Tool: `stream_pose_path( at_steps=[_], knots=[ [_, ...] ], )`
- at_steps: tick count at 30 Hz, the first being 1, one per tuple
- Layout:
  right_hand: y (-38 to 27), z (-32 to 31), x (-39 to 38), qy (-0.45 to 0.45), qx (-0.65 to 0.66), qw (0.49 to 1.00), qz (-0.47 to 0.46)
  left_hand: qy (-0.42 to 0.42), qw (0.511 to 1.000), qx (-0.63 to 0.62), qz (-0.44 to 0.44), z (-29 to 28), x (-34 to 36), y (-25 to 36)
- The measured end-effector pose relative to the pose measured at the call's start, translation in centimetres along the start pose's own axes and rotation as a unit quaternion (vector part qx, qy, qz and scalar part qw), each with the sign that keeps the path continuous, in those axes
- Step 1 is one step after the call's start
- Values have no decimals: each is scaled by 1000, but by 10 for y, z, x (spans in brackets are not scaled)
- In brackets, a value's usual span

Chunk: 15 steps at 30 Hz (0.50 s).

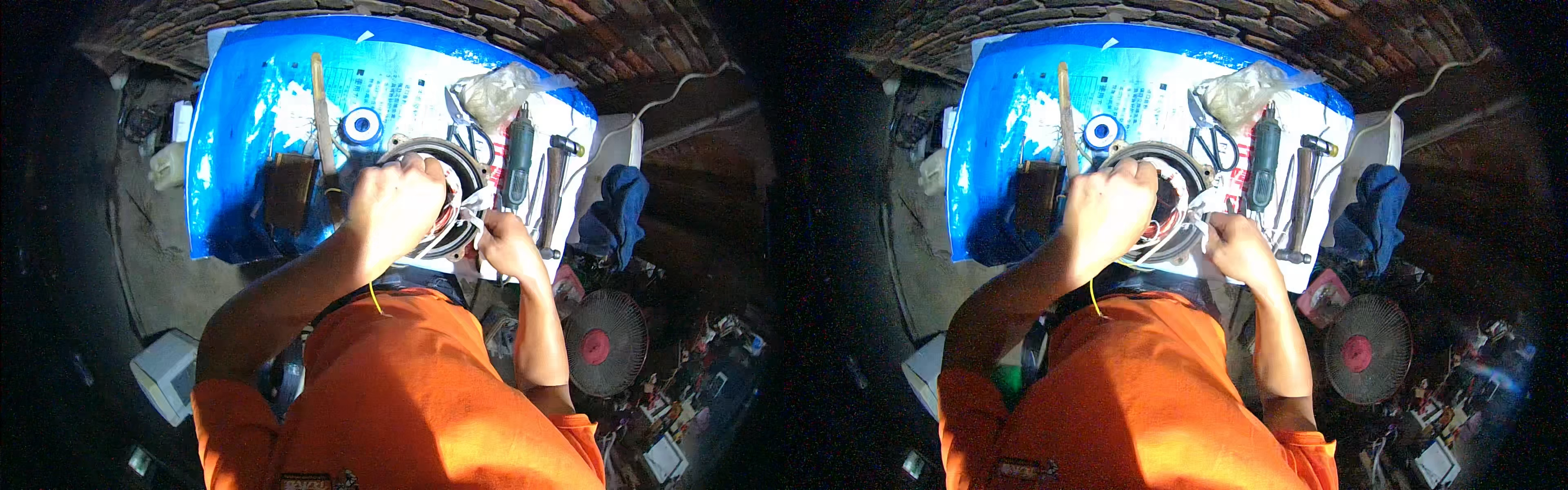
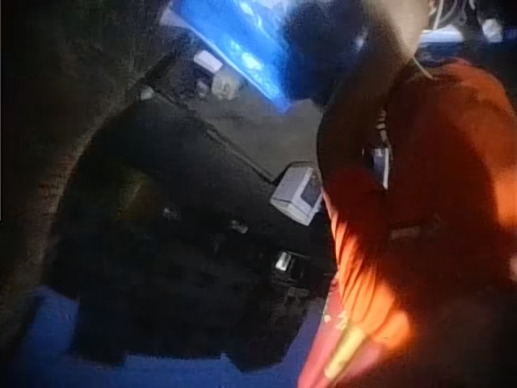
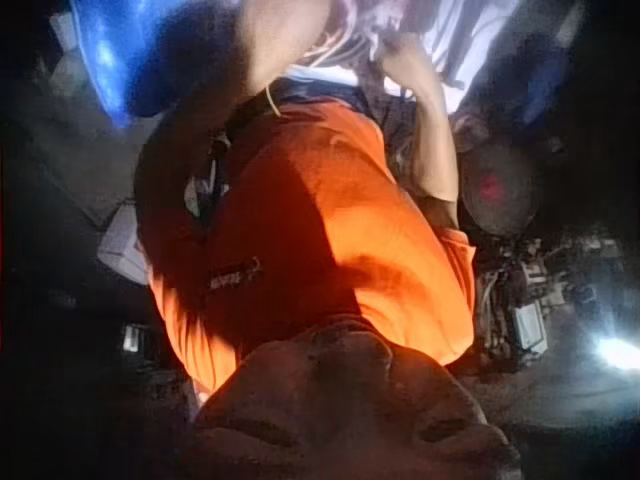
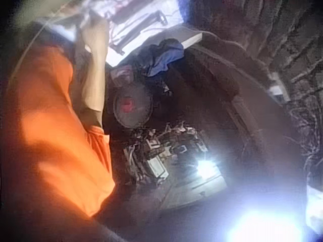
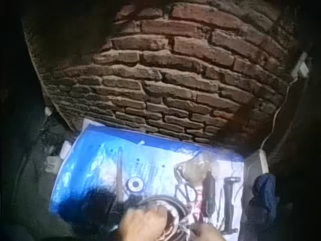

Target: The person wraps white tape around the wires of a circular electrical component, likely a motor stator, to secure and insulate the connections. They repeatedly pull tape, wrap it around the wires, and press it down with their fingers.

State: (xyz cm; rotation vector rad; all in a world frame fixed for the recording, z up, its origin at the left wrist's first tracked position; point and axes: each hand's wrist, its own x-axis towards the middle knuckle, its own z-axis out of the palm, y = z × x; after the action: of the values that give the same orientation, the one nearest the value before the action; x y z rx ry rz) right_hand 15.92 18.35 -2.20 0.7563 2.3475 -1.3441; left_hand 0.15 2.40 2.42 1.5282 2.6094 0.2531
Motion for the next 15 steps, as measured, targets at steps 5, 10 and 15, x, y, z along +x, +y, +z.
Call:
stream_pose_path(
  at_steps=[5,10,15],
  knots=[
    [-3,8,5,41,-7,999,31,1,1000,-27,-15,13,-5,-9],
    [21,24,21,86,132,987,-13,44,996,-66,35,5,-10,-10],
    [29,27,29,102,126,987,-12,67,994,-56,69,10,-12,-5]
  ],
)
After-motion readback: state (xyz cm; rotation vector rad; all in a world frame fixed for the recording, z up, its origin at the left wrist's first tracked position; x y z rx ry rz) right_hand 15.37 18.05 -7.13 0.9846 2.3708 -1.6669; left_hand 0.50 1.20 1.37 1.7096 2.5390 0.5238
